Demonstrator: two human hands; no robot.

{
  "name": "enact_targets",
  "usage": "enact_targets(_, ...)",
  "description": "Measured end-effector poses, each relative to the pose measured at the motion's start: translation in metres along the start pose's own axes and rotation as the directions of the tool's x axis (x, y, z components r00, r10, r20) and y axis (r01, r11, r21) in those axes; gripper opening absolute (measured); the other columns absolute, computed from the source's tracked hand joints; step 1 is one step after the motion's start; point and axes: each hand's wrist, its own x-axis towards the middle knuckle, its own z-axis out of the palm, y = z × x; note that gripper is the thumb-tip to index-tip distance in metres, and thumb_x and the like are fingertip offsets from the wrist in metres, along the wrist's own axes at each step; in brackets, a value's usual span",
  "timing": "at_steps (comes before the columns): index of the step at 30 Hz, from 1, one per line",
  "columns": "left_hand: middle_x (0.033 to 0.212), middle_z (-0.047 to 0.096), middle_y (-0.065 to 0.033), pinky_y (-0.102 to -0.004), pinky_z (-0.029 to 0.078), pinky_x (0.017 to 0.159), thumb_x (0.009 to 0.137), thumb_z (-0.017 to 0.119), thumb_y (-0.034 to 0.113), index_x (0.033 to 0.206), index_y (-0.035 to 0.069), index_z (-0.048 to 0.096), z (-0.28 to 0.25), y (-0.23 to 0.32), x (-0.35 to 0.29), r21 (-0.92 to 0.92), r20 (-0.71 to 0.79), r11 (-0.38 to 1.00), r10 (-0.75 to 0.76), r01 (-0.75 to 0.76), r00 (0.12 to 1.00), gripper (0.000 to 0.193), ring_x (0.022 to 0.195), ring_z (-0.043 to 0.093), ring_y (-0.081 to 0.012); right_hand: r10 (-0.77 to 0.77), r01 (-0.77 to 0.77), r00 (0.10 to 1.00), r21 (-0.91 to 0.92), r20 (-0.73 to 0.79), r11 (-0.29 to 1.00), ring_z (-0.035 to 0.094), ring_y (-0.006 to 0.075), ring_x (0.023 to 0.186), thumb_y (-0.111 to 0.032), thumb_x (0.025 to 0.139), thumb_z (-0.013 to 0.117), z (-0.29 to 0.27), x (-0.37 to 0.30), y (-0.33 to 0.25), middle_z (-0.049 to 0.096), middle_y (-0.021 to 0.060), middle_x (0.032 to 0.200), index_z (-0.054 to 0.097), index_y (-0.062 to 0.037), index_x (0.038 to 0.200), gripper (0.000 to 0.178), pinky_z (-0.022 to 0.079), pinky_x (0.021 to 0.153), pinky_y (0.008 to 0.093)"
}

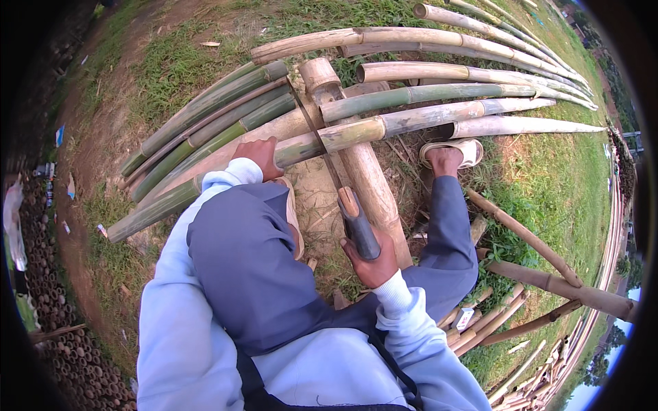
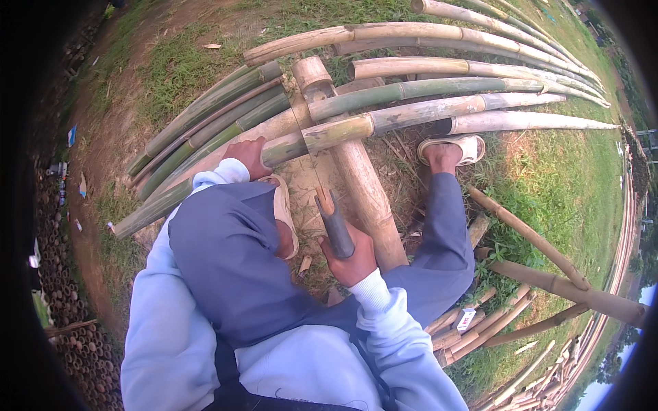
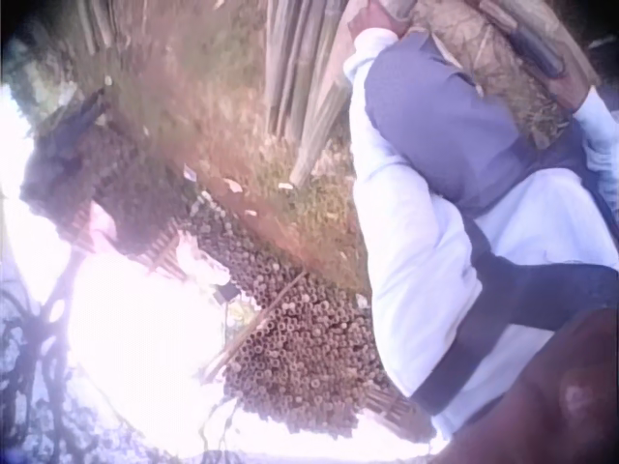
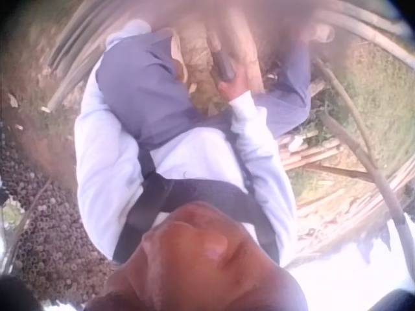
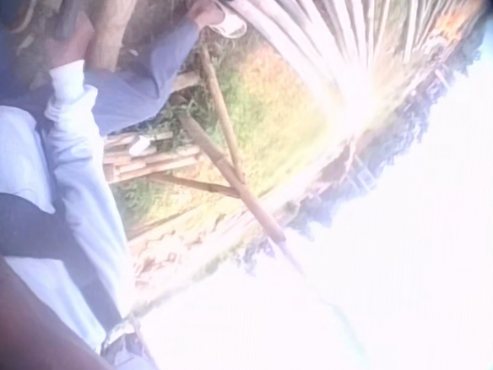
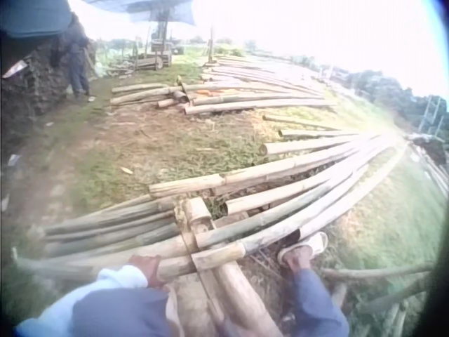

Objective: The person uses a machete to cut bamboo poles into shorter sections. They repeatedly position each pole on a wooden support, strike it with the machete, and move the cut pieces aside.

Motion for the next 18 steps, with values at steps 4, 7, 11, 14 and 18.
enact_targets(4,0.098,0.075,-0.0212,-0.0469,0.057,0.088,0.073,0.079,0.038,0.113,0.003,0.063,0.007,-0.006,-0.002,0.016,0.013,1.000,-0.013,0.013,1.000,0.056,0.095,0.073,-0.0380,0.123,-0.122,0.992,-0.036,0.025,0.992,0.072,0.0149,0.081,0.000,0.085,0.075,-0.046,-0.109,-0.028,0.074,0.0144,0.090,0.067,0.0004,0.124,0.040,0.054,0.074,0.0304)
enact_targets(7,0.097,0.075,-0.0206,-0.0469,0.057,0.086,0.072,0.079,0.038,0.113,0.003,0.063,0.006,-0.004,0.000,0.006,0.033,0.999,-0.033,0.033,0.999,0.056,0.094,0.074,-0.0377,0.189,-0.188,0.978,-0.027,0.086,0.982,0.070,0.0148,0.077,0.000,0.085,0.074,-0.044,-0.084,-0.027,0.073,0.0129,0.086,0.068,0.0002,0.122,0.038,0.053,0.073,0.0299)
enact_targets(11,0.097,0.075,-0.0205,-0.0473,0.058,0.085,0.071,0.080,0.039,0.114,0.004,0.064,0.007,0.001,0.007,0.025,-0.025,1.000,0.013,-0.012,1.000,0.058,0.093,0.074,-0.0377,0.081,-0.081,0.996,-0.001,0.039,0.997,0.063,0.0217,0.067,-0.007,0.089,0.074,-0.008,-0.003,-0.002,0.066,0.0153,0.076,0.066,0.0009,0.107,0.021,0.051,0.068,0.0346)
enact_targets(14,0.097,0.075,-0.0210,-0.0476,0.058,0.085,0.070,0.081,0.040,0.115,0.003,0.064,0.009,-0.005,0.004,0.033,-0.033,0.999,0.005,-0.004,0.999,0.060,0.093,0.074,-0.0383,0.041,-0.044,0.997,0.042,0.059,0.998,0.052,0.0114,0.070,-0.007,0.091,0.075,-0.013,-0.024,0.001,0.060,0.0051,0.078,0.064,0.0018,0.102,0.018,0.046,0.065,0.0304)
enact_targets(18,0.102,0.075,-0.0213,-0.0459,0.056,0.089,0.065,0.086,0.045,0.115,0.002,0.064,0.014,-0.010,0.001,0.002,-0.015,0.999,-0.032,0.032,0.999,0.070,0.096,0.073,-0.0377,0.134,-0.134,0.991,0.012,0.024,0.991,0.064,0.0111,0.080,-0.008,0.086,0.078,-0.047,-0.117,-0.031,0.072,0.0095,0.088,0.069,-0.0051,0.126,0.041,0.052,0.078,0.0293)
